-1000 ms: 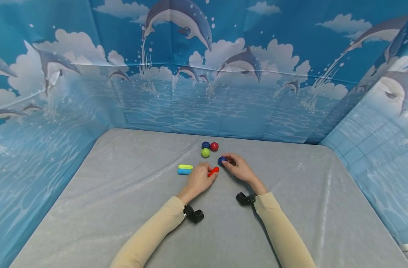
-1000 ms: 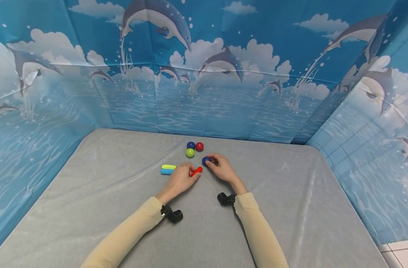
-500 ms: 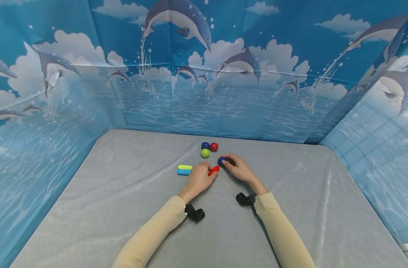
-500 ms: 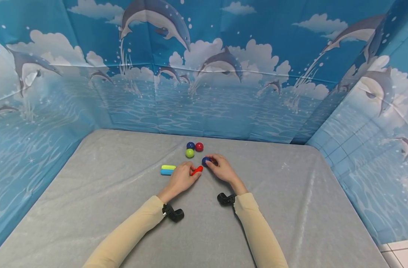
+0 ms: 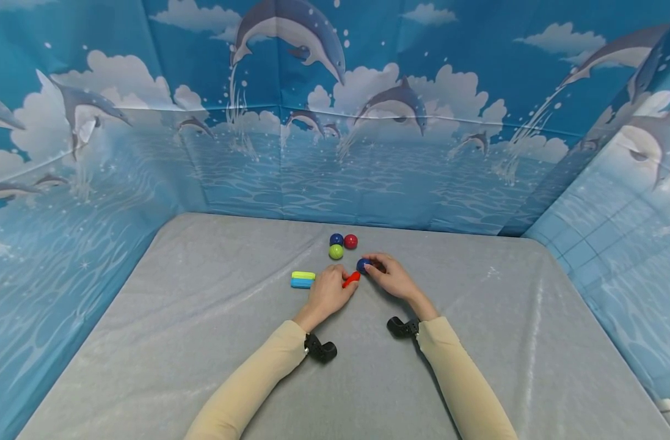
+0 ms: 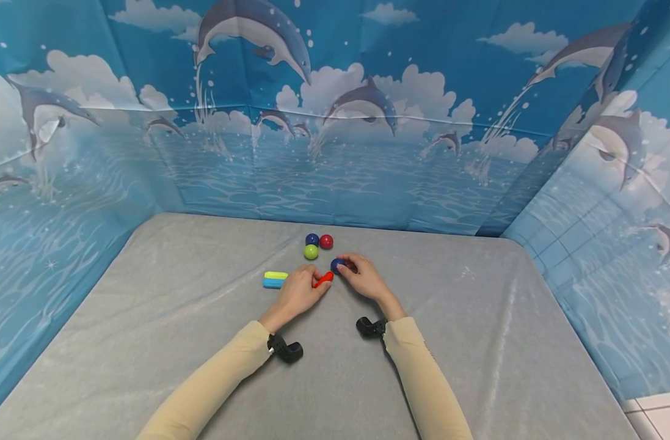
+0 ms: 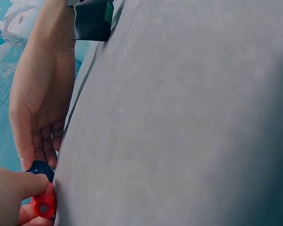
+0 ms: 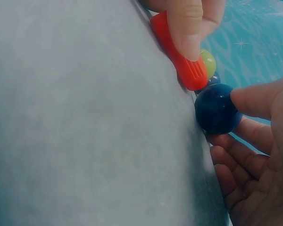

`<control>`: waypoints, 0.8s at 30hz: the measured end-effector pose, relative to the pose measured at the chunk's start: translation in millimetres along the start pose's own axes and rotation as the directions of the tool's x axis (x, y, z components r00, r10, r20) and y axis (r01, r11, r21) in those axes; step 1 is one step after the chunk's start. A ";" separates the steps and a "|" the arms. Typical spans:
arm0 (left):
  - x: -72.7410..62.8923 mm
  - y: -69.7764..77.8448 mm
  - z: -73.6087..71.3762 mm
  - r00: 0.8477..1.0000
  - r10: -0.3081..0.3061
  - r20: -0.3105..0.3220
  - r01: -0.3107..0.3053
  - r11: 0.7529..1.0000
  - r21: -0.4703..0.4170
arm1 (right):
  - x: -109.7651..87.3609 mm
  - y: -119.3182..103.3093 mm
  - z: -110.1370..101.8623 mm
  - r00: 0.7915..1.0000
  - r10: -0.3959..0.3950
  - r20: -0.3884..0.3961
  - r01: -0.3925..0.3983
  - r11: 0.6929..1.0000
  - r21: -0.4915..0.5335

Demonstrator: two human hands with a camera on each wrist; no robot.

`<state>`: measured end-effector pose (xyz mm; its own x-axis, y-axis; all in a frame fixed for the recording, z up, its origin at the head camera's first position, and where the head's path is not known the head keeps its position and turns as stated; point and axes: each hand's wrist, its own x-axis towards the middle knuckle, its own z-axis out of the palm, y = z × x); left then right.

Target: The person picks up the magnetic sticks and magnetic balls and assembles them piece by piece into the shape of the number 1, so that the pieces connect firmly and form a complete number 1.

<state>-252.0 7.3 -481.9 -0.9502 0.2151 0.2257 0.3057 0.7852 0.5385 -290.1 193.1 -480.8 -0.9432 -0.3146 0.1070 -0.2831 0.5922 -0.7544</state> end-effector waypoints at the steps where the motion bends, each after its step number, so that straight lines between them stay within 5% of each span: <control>1: 0.1 -0.1 0.2 1.000 0.004 -0.003 -0.004 1.000 0.003 | 0.0 -0.2 0.0 1.000 -0.001 0.001 0.001 1.000 0.001; 24: 3.9 0.2 3.9 0.999 0.022 -0.026 -0.022 1.000 0.023 | -1.6 0.6 0.1 1.000 -0.030 -0.003 0.030 1.000 0.000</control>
<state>-255.9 10.5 -484.1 -0.9412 0.2171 0.2590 0.3248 0.7933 0.5150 -288.8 193.9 -481.5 -0.9347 -0.3302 0.1318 -0.3116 0.5823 -0.7509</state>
